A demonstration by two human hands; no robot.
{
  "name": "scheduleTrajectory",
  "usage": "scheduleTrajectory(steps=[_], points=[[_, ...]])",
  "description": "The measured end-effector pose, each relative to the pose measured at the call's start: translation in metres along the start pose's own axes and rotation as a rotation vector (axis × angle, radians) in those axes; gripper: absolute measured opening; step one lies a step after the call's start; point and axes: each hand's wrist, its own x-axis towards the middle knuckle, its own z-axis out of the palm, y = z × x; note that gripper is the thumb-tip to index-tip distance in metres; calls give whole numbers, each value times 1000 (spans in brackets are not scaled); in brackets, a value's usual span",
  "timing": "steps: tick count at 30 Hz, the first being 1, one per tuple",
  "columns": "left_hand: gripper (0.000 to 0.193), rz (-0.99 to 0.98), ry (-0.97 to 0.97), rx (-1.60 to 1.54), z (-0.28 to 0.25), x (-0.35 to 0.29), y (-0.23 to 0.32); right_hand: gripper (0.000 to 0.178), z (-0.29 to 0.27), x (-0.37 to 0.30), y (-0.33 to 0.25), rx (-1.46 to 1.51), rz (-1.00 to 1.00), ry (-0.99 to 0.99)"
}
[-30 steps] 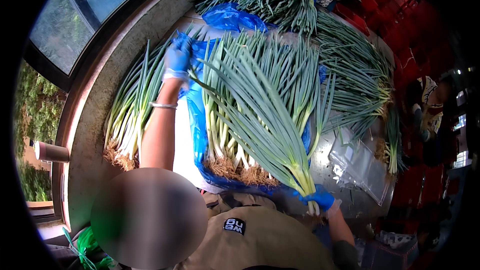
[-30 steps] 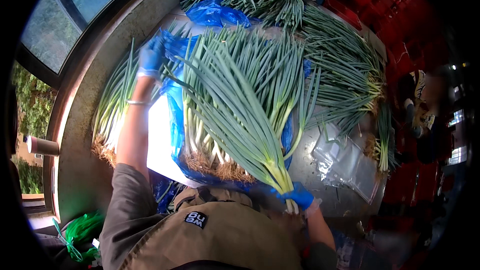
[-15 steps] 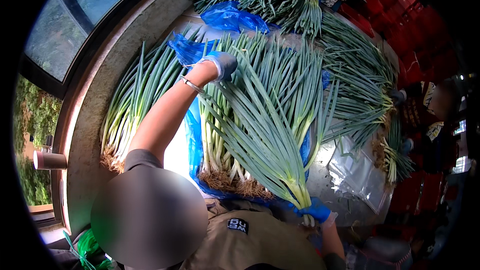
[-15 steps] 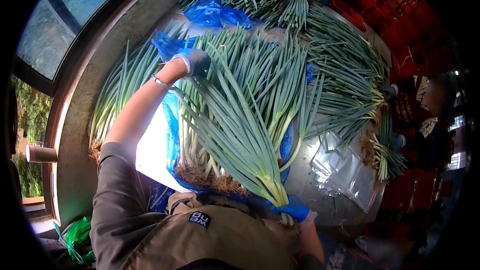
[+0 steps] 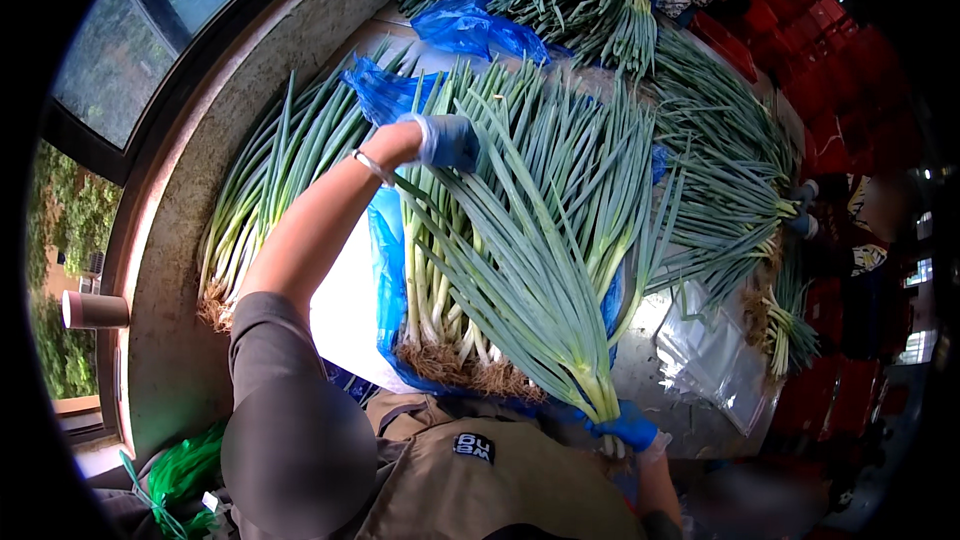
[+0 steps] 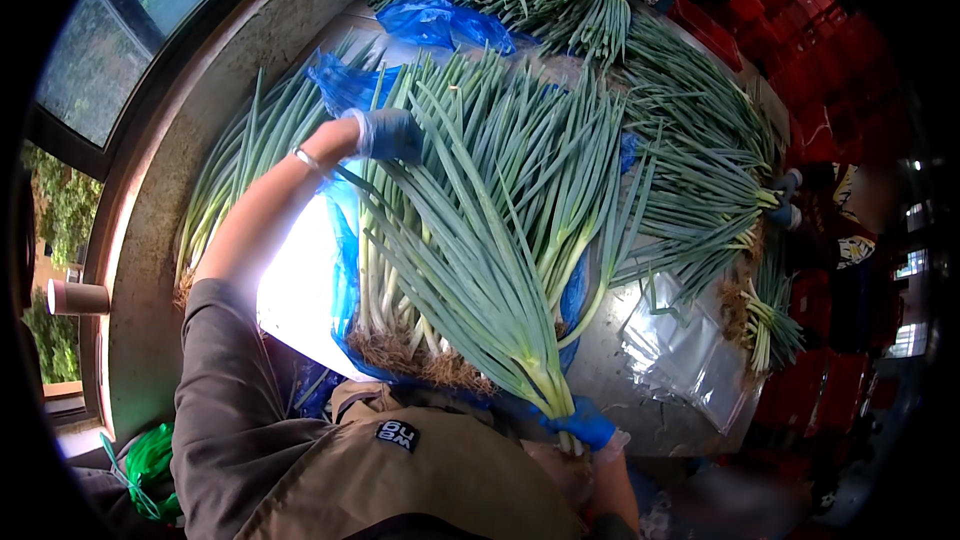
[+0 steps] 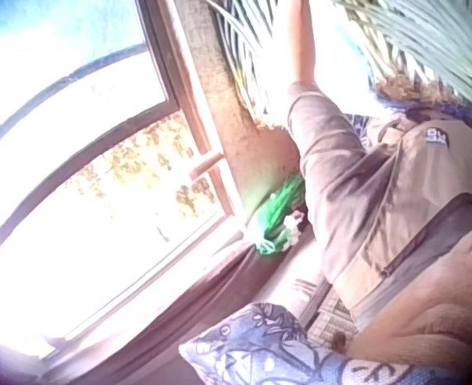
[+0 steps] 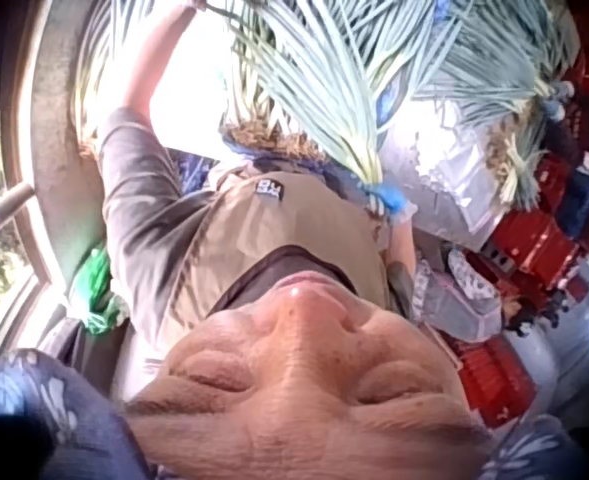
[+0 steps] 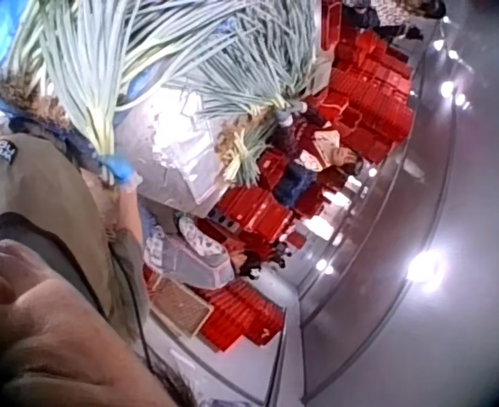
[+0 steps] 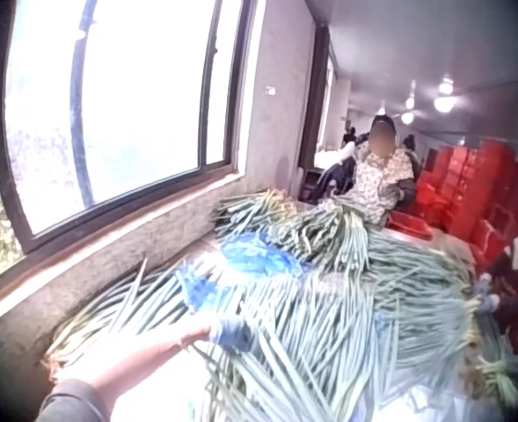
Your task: The person gathers green onions from a table, aligns the roots, and ties them into bundles using blue plastic ties. The person repeats this process continuously, placing finished bundles on the table.
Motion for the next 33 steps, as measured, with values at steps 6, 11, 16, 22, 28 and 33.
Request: scheduleTrajectory(steps=[6,11,16,22,28,33], points=[[20,-313,560,-690,40,-4,6,36,6,7,-2,-69,-58,41],[22,-575,1089,-1024,60,16,-47,36,11,13,-29,21,-30,-23],[24,-481,827,-701,5,4,-15,43,1,5,-26,6,6,-54],[52,-151,312,-267,11,12,-23,37,-1,5,-21,-40,-22,-21],[19,-131,179,-65,7,5,-28,41,4,6,-27,-52,-23,12],[15,-398,1012,-869,-34,-60,-114,39,0,-7,-13,-17,-14,80]])
